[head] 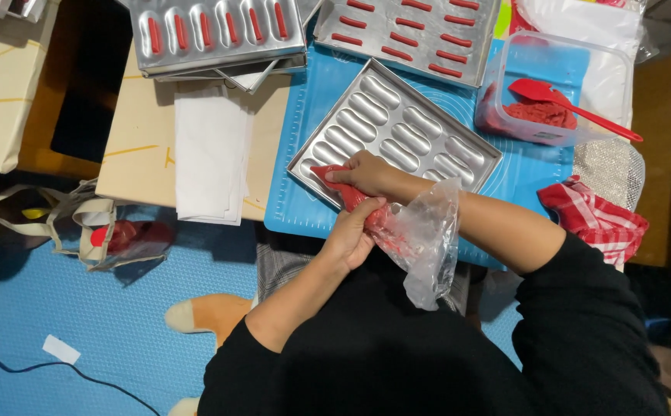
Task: Preparing red dough by filling a piping bag and cleaning baking trays with a cloth.
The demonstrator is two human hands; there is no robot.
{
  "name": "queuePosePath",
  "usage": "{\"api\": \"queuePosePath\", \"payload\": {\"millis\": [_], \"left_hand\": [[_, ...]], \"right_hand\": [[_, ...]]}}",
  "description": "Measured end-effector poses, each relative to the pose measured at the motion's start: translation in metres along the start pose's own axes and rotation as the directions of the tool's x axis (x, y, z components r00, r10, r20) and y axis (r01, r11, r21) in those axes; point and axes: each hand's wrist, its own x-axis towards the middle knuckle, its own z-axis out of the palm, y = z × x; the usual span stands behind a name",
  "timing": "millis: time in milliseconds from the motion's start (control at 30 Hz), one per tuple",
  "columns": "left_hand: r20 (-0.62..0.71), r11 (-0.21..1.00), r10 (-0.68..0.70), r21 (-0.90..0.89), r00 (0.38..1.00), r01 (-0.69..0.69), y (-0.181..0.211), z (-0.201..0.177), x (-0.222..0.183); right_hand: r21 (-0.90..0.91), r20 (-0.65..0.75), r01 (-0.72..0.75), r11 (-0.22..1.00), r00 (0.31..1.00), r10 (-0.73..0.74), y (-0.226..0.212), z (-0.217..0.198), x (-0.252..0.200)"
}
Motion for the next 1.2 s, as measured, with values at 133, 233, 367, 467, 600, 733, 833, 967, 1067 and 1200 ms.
{"api": "queuePosePath", "payload": {"millis": [133, 233, 367, 467, 600, 733, 833, 967, 1067, 1200], "left_hand": [[-0.016, 1.0, 0.006, -0.017, 1.0, -0.006, 0.006, 0.005, -0.004], [-0.022, 1.0, -0.003, -0.029, 1.0, 0.002, 0.012, 0.01, -0.008], [-0.026, 0.998, -0.027, -0.053, 0.999, 0.026, 0.019, 0.016, -0.014], [-0.042, 0.998, -0.022, -0.061, 0.999, 0.02, 0.014, 0.01, -0.007], [-0.048, 0.997, -0.019, -0.081, 0.999, 0.015, 0.014, 0.011, -0.008], [-0.043, 0.996, -0.023, -0.086, 0.999, 0.019, 0.013, 0.009, -0.005], [-0.043, 0.995, -0.02, -0.099, 0.999, 0.016, 0.011, 0.006, -0.003], [-0.046, 0.994, -0.028, -0.105, 0.999, 0.023, 0.01, 0.006, -0.004], [-0.033, 0.995, -0.026, -0.093, 0.999, 0.023, 0.008, 0.002, 0.0], [-0.035, 0.996, -0.022, -0.09, 0.999, 0.019, 0.008, 0.001, 0.002]], "right_hand": [[-0.007, -0.034, -0.016, 1.0, 0.999, 0.015, -0.006, 0.003, -0.002], [0.027, -0.04, -0.021, 0.999, 0.999, 0.022, -0.01, 0.004, -0.004], [0.033, -0.053, -0.024, 0.999, 0.998, 0.026, -0.015, 0.004, -0.004], [-0.032, -0.046, -0.025, 0.999, 0.999, 0.024, -0.012, 0.006, 0.0], [-0.063, -0.065, -0.038, 0.997, 0.997, 0.034, -0.007, 0.01, 0.006], [-0.025, -0.088, -0.016, 1.0, 0.996, 0.014, -0.007, 0.012, 0.009], [-0.036, -0.097, -0.022, 0.999, 0.995, 0.018, -0.008, 0.013, 0.007], [-0.012, -0.115, -0.025, 1.0, 0.993, 0.023, -0.004, 0.014, 0.009], [0.021, -0.095, -0.002, 1.0, 0.995, 0.004, -0.01, 0.011, 0.0], [0.041, -0.1, 0.011, 0.999, 0.995, -0.007, -0.005, 0.011, 0.005]]}}
